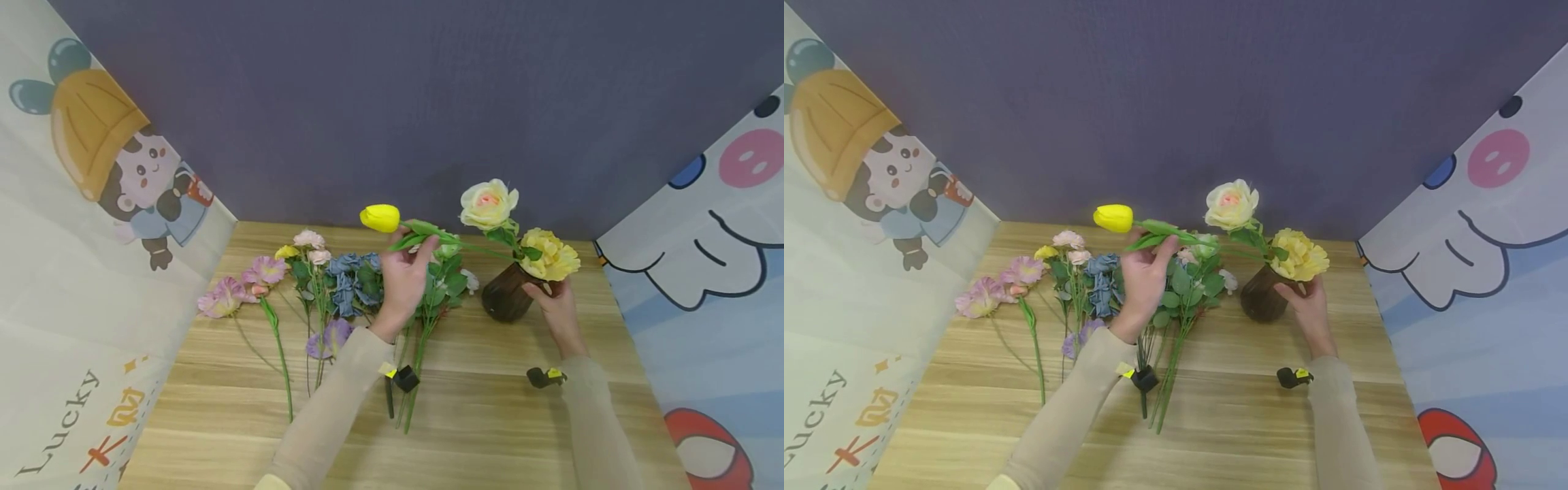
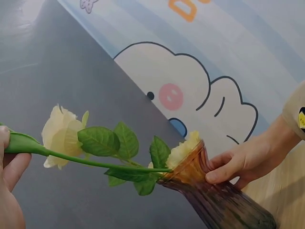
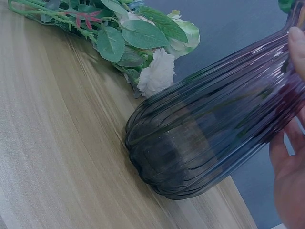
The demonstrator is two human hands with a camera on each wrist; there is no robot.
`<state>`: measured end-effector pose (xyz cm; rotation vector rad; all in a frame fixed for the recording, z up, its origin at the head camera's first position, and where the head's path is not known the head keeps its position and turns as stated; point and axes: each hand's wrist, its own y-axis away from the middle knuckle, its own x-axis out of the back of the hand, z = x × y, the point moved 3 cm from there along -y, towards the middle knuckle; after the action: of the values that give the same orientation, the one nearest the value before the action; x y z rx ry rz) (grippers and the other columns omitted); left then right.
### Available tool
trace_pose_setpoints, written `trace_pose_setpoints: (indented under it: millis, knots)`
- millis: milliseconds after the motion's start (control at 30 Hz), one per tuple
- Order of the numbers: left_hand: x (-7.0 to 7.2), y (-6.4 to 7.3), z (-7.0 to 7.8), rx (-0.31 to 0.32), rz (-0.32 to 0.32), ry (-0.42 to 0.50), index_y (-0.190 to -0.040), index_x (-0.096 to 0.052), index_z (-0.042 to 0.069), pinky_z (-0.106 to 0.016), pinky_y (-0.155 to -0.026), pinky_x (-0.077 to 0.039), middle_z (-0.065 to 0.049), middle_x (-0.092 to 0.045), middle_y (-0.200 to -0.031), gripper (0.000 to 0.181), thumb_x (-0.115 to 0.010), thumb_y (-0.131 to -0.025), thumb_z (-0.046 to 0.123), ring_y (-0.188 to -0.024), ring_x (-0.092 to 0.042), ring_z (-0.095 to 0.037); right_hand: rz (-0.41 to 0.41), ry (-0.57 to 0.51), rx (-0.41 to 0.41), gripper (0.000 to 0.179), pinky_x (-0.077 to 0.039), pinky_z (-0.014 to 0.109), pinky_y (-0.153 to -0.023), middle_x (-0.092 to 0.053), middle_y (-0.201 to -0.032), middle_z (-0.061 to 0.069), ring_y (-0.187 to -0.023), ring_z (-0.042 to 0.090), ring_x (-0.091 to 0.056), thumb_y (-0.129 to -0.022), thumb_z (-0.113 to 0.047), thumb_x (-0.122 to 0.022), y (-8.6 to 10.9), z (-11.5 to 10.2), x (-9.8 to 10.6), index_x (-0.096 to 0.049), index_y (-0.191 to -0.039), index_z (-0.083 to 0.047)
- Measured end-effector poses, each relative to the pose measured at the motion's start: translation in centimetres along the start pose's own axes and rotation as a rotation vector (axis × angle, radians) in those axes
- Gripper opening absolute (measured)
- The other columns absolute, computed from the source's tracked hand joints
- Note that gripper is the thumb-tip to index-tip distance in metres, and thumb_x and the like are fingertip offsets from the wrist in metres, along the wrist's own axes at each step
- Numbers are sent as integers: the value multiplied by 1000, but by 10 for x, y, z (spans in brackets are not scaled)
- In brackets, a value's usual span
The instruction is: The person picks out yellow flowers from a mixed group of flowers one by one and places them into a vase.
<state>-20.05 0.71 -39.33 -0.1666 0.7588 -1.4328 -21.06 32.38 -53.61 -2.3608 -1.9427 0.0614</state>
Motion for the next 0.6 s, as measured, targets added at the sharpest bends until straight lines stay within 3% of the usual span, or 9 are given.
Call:
trace_pose_setpoints:
  millis: [100,167,233,300,400,467,533,600]
  knots:
    - [-5,-1,2,-33,-43,-34,-112,-58,-18,-23,-79,-59,-36,-63,-108,17,-61,-95,-15,-92,-66,-6,0,-11,1,71,-39,17,-113,-48,-147,-6,-143,14,-41,-96,1,-71,0,0,0,-37,-154,-20]
    - [-8,-2,3,-55,-75,-54,-112,-60,-18,-24,-77,-58,-39,-61,-110,17,-61,-95,-15,-94,-65,-5,-5,-19,3,72,-40,16,-112,-47,-148,-5,-144,15,-40,-96,1,-70,0,0,0,-36,-155,-20]
    - [-11,-3,3,-69,-103,-77,-113,-62,-17,-22,-75,-56,-38,-63,-112,18,-61,-96,-14,-95,-65,-4,-9,-25,3,72,-41,16,-110,-46,-149,-4,-145,16,-39,-96,1,-70,0,0,0,-36,-156,-20]
    - [-14,-5,4,-83,-128,-99,-115,-63,-18,-20,-66,-51,-36,-65,-114,19,-62,-96,-12,-81,-61,0,-17,-31,4,73,-42,16,-109,-45,-150,-4,-145,17,-38,-96,1,-70,0,0,-1,-36,-156,-21]
    - [-19,-7,7,-100,-162,-127,-117,-65,-17,-20,-68,-51,-34,-66,-116,21,-63,-97,-9,-80,-61,-2,-18,-28,6,72,-42,15,-108,-45,-150,-4,-145,17,-38,-96,0,-70,0,0,0,-37,-156,-21]
    - [-23,-9,10,-118,-184,-140,-118,-65,-16,-22,-69,-53,-33,-67,-118,22,-63,-97,-9,-81,-63,-8,-17,-32,8,72,-42,15,-109,-46,-149,-4,-144,17,-39,-96,1,-70,0,0,0,-37,-155,-21]
    - [-27,-10,12,-135,-206,-157,-119,-66,-14,-26,-78,-58,-30,-67,-120,23,-64,-97,-8,-94,-69,-17,-17,-30,9,71,-41,16,-111,-46,-149,-4,-145,16,-39,-96,1,-71,0,0,0,-38,-155,-21]
    - [-30,-12,15,-162,-232,-177,-120,-67,-13,-27,-75,-58,-29,-68,-121,24,-65,-97,-8,-87,-69,-19,-15,-31,8,71,-40,18,-113,-46,-149,-4,-145,16,-39,-96,1,-71,0,1,0,-38,-155,-21]
